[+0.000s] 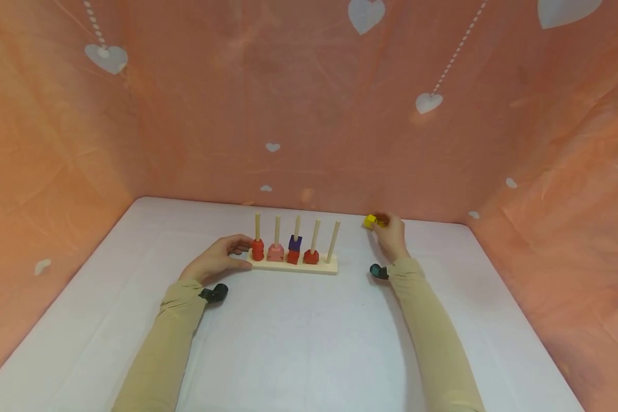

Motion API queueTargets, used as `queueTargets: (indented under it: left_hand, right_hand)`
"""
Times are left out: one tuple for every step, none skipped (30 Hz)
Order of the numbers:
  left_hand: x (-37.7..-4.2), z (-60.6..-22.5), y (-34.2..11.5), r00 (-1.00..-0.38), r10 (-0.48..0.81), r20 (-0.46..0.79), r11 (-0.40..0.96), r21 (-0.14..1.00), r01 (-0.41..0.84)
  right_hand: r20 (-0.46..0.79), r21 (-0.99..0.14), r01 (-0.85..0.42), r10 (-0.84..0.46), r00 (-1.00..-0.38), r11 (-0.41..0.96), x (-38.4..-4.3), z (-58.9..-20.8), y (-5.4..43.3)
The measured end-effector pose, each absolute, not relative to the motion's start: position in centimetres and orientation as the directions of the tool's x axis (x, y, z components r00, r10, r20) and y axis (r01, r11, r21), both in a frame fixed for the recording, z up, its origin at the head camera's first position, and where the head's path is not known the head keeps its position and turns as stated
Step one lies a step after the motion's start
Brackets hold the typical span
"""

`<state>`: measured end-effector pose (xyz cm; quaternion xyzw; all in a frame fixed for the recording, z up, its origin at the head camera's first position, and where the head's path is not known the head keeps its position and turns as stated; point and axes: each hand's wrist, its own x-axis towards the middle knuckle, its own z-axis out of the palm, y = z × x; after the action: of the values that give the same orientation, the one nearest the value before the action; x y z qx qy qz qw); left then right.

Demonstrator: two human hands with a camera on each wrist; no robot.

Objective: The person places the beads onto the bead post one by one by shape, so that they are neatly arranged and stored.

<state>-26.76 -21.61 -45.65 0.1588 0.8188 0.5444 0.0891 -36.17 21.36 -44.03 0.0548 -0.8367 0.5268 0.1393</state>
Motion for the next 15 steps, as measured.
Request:
queueTargets:
  left_hand:
    - [-26.7, -45.6, -21.6, -0.934, 0.355, 0.024, 0.361, 0.918, 0.161]
    - [-26.7, -45.5, -21.6, -0.935, 0.353, 0.021, 0.364, 0.918, 0.158]
    - [-26.7, -45.5, -21.6, -0.937, 0.348, 0.015, 0.367, 0.918, 0.151]
    - [-26.7, -45.5, -21.6, -0.938, 0.348, 0.012, 0.370, 0.917, 0.149]
    - [-26.7, -45.4, -21.6, -0.938, 0.347, 0.010, 0.374, 0.915, 0.148]
    - [-26.6, -45.4, -21.6, -0.939, 0.343, 0.003, 0.374, 0.917, 0.140]
    - [-26.6, -45.4, -21.6, -0.940, 0.341, -0.002, 0.371, 0.919, 0.133]
    - [-26.6, -45.4, -21.5, -0.940, 0.340, -0.006, 0.368, 0.921, 0.127]
    - [-26.6, -45.4, -21.5, -0.941, 0.339, -0.012, 0.367, 0.923, 0.120]
    - [-26.6, -45.5, -21.5, -0.940, 0.341, -0.012, 0.365, 0.923, 0.120]
    - [-26.6, -45.5, -21.5, -0.940, 0.341, -0.014, 0.363, 0.924, 0.118]
    - [-26.6, -45.5, -21.5, -0.940, 0.340, -0.015, 0.364, 0.924, 0.117]
    - [-26.6, -45.5, -21.5, -0.939, 0.343, -0.011, 0.362, 0.924, 0.121]
    - [-26.6, -45.5, -21.5, -0.938, 0.346, -0.009, 0.363, 0.923, 0.125]
    - [-26.6, -45.5, -21.5, -0.938, 0.347, -0.007, 0.363, 0.923, 0.128]
  right_hand:
    - [0.290, -0.871, -0.241, 0.052, -0.956, 0.428, -36.1, -44.0, 21.4]
    - [0.291, -0.873, -0.245, 0.047, -0.956, 0.422, -36.0, -43.9, 21.5]
    - [0.292, -0.876, -0.248, 0.046, -0.955, 0.414, -35.8, -43.8, 21.6]
    - [0.291, -0.878, -0.249, 0.044, -0.956, 0.408, -35.7, -43.8, 21.7]
    - [0.289, -0.883, -0.248, 0.046, -0.956, 0.398, -35.5, -43.7, 21.7]
    - [0.284, -0.889, -0.245, 0.046, -0.958, 0.388, -35.4, -43.5, 21.7]
    - [0.280, -0.893, -0.244, 0.043, -0.959, 0.377, -35.2, -43.4, 21.7]
    - [0.276, -0.900, -0.245, 0.038, -0.960, 0.360, -35.1, -43.4, 21.8]
    - [0.270, -0.907, -0.242, 0.037, -0.962, 0.345, -35.0, -43.3, 21.8]
    - [0.266, -0.913, -0.242, 0.031, -0.963, 0.328, -34.8, -43.3, 21.9]
    - [0.262, -0.921, -0.241, 0.026, -0.965, 0.305, -34.7, -43.1, 21.9]
    - [0.264, -0.921, -0.247, 0.018, -0.964, 0.301, -34.6, -42.9, 22.0]
    - [0.268, -0.922, -0.254, 0.009, -0.963, 0.291, -34.4, -42.7, 22.0]
    - [0.268, -0.927, -0.257, 0.005, -0.963, 0.273, -34.1, -42.2, 21.8]
    - [0.270, -0.928, -0.260, 0.002, -0.963, 0.266, -33.7, -41.6, 21.6]
